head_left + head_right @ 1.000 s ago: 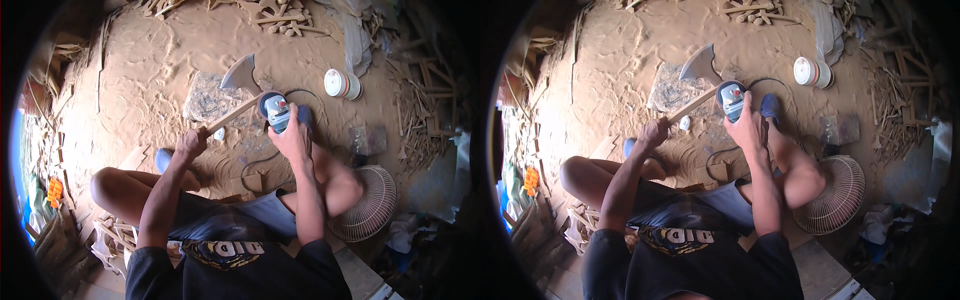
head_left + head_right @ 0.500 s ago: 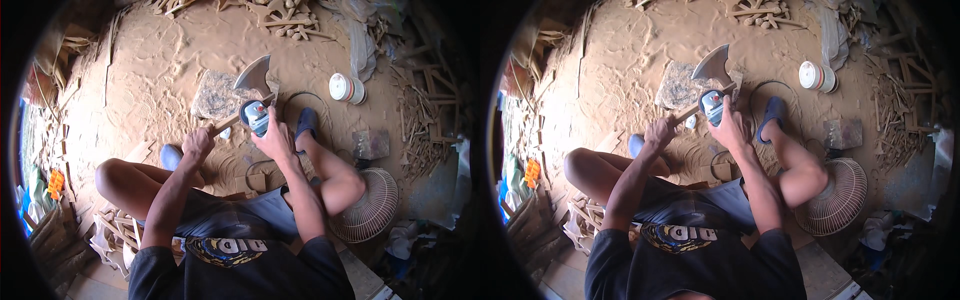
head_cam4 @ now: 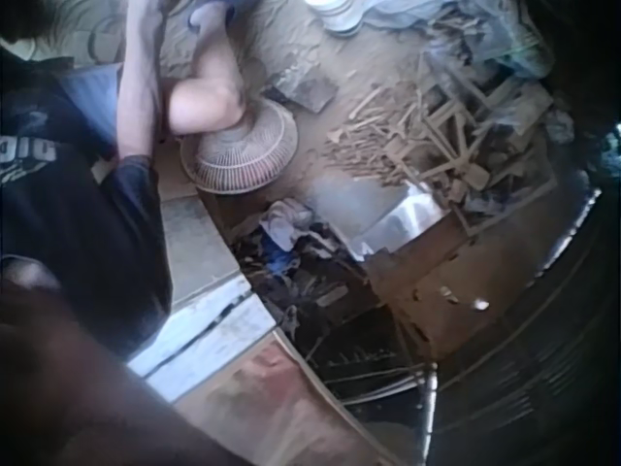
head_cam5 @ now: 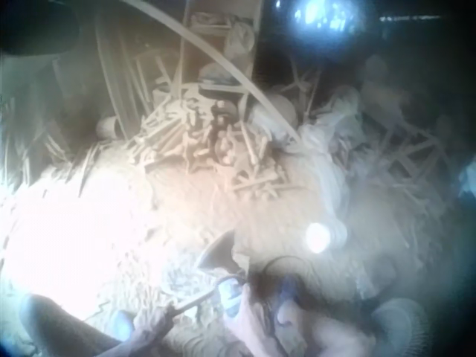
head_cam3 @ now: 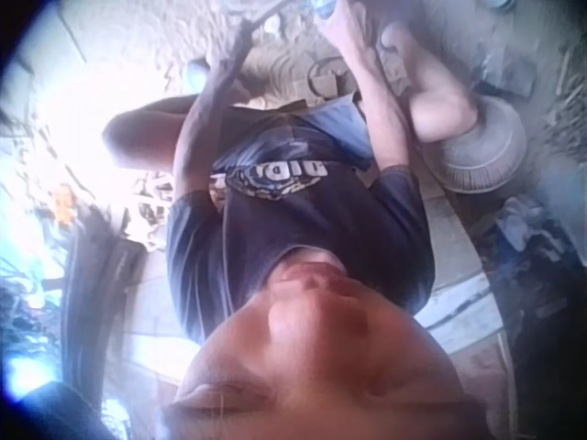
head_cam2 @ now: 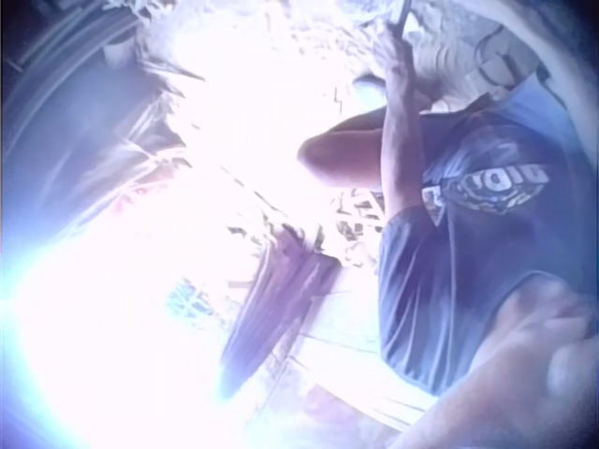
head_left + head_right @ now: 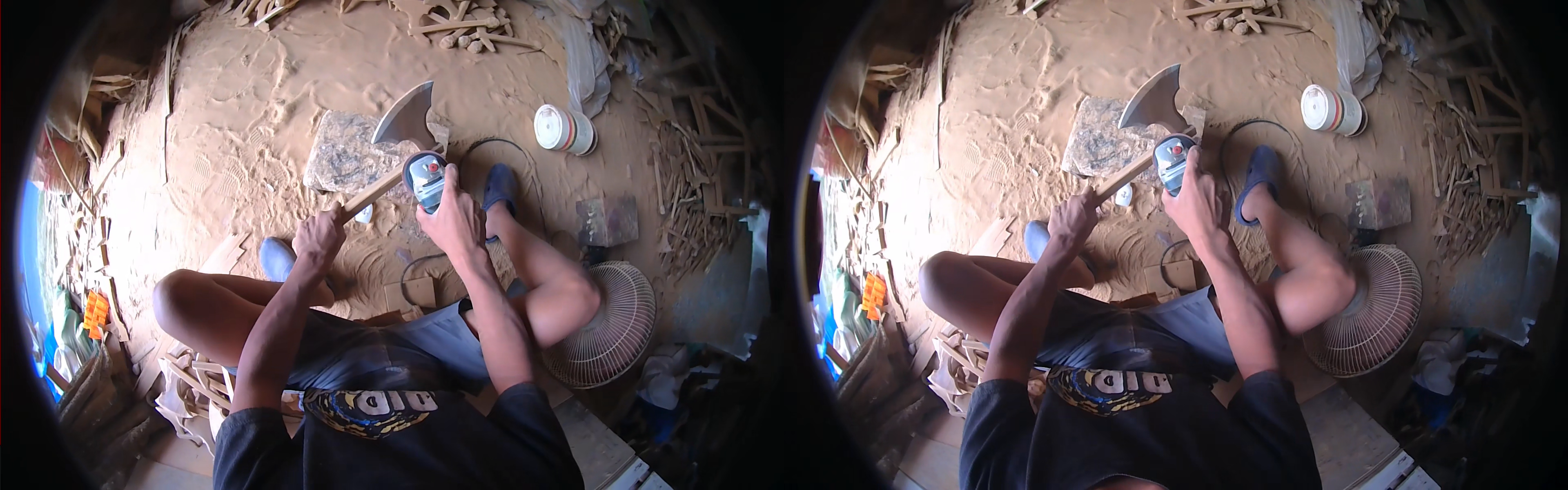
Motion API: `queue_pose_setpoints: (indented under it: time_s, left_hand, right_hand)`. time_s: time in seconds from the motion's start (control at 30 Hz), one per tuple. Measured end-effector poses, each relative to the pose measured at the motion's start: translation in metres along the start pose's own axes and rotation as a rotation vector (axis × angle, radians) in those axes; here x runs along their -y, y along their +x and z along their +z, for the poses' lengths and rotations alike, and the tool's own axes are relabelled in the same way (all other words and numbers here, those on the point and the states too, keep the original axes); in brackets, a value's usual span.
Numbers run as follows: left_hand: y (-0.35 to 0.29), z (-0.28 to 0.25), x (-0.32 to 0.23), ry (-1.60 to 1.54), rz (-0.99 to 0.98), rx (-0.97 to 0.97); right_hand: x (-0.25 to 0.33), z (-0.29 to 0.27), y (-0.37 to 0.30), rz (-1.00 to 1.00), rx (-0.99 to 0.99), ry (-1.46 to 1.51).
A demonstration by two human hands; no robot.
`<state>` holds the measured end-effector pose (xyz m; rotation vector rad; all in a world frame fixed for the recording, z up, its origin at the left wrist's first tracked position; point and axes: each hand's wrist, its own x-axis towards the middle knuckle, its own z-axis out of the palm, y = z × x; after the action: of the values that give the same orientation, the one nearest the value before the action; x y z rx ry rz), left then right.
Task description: The person sands a wooden axe using a power sander, turning the axe to reach different sides and applying glue to a joint.
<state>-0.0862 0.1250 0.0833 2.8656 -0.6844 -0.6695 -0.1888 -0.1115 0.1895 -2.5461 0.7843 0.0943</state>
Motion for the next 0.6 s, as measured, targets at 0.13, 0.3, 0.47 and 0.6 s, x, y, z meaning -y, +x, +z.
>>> queue_pose_setpoints:
  time_s: [0.13,0.3,0.47,0.6]
  left_hand:
    - [0.001,0.009,0.001,-0.037,-0.011,-0.094]
    - [0.008,0.022,0.007,-0.004,0.022,-0.145]
    - [0.013,0.03,0.01,0.053,-0.018,-0.106]
    - [0.018,0.033,0.005,0.054,-0.034,-0.073]
  right_hand:
    - [-0.015,0.003,-0.004,-0.075,-0.057,0.179]
    - [-0.024,0.029,-0.018,-0.136,-0.018,0.304]
    - [-0.012,0.031,-0.021,-0.1,0.005,0.363]
    - [-0.014,0.024,-0.014,-0.064,0.043,0.304]
